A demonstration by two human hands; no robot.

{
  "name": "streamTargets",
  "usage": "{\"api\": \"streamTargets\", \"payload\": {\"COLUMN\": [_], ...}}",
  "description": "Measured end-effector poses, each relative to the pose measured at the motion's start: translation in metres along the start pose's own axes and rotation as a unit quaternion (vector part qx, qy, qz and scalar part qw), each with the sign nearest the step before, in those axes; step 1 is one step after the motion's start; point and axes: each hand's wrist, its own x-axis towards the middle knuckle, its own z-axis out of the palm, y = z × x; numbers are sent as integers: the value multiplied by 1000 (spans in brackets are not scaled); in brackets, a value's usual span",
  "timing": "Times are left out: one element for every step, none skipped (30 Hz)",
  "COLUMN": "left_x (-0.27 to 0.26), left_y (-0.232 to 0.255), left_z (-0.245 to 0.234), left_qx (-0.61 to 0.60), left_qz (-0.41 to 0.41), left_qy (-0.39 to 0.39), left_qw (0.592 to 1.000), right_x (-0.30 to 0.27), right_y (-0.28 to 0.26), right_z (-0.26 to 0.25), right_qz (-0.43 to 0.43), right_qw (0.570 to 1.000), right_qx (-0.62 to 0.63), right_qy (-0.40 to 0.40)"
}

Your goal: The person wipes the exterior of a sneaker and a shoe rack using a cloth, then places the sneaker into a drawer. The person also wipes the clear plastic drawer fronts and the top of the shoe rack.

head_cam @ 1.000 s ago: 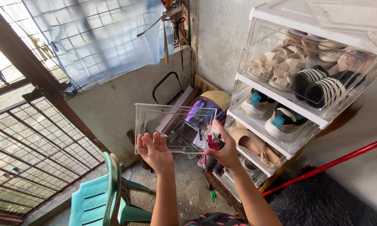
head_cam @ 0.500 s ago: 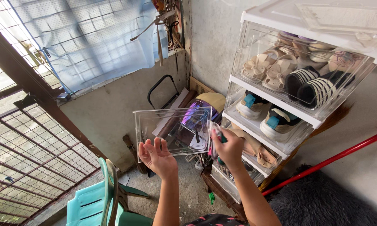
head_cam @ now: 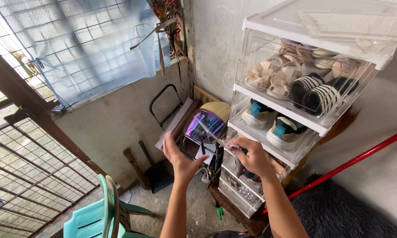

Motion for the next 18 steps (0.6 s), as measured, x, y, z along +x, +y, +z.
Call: {"api": "streamTargets", "payload": {"left_x": [11,21,29,34,38,40,43,44,42,36,35,35,33,32,32,31,30,30], "left_y": [12,23,35,46,56,63,69,74,78,83,86,89,91,93,95,97,98,98], "left_z": [-8,-14,-16,-16,-17,-18,-18,-17,-17,-18,-18,-18,-21,-24,-23,-21,-21,-21], "left_qx": [17,33,27,20,13,1,-12,-25,-70,-115,-159,-139,-119,-100,-107,-114,-120,-105], "left_qz": [86,171,189,206,225,178,132,86,99,112,126,140,153,166,198,229,260,253], "left_qy": [-28,-55,-56,-56,-57,-116,-176,-236,-245,-255,-264,-256,-248,-239,-227,-214,-203,-198], "left_qw": [996,983,980,977,973,977,975,968,962,954,943,946,949,951,948,943,936,941], "right_x": [-3,-4,-5,-6,-7,-8,-8,-8,-9,-8,-8,-11,-12,-11,-11,-10,-11,-13], "right_y": [-4,-7,-10,-12,-15,-18,-21,-25,-30,-35,-42,-50,-58,-65,-71,-74,-76,-77], "right_z": [-4,-7,-11,-15,-20,-25,-29,-35,-41,-45,-49,-56,-60,-65,-72,-77,-78,-78], "right_qz": [-10,19,47,76,54,32,10,85,158,230,216,198,177,165,154,142,101,57], "right_qw": [1000,1000,999,997,998,999,999,992,977,954,925,882,825,855,882,907,961,992], "right_qx": [-18,-11,-3,5,15,24,33,86,138,188,310,427,536,491,444,396,257,112], "right_qy": [-10,-5,-2,2,-3,-8,-11,-24,-36,-48,-41,-33,-25,-13,-1,10,9,8]}}
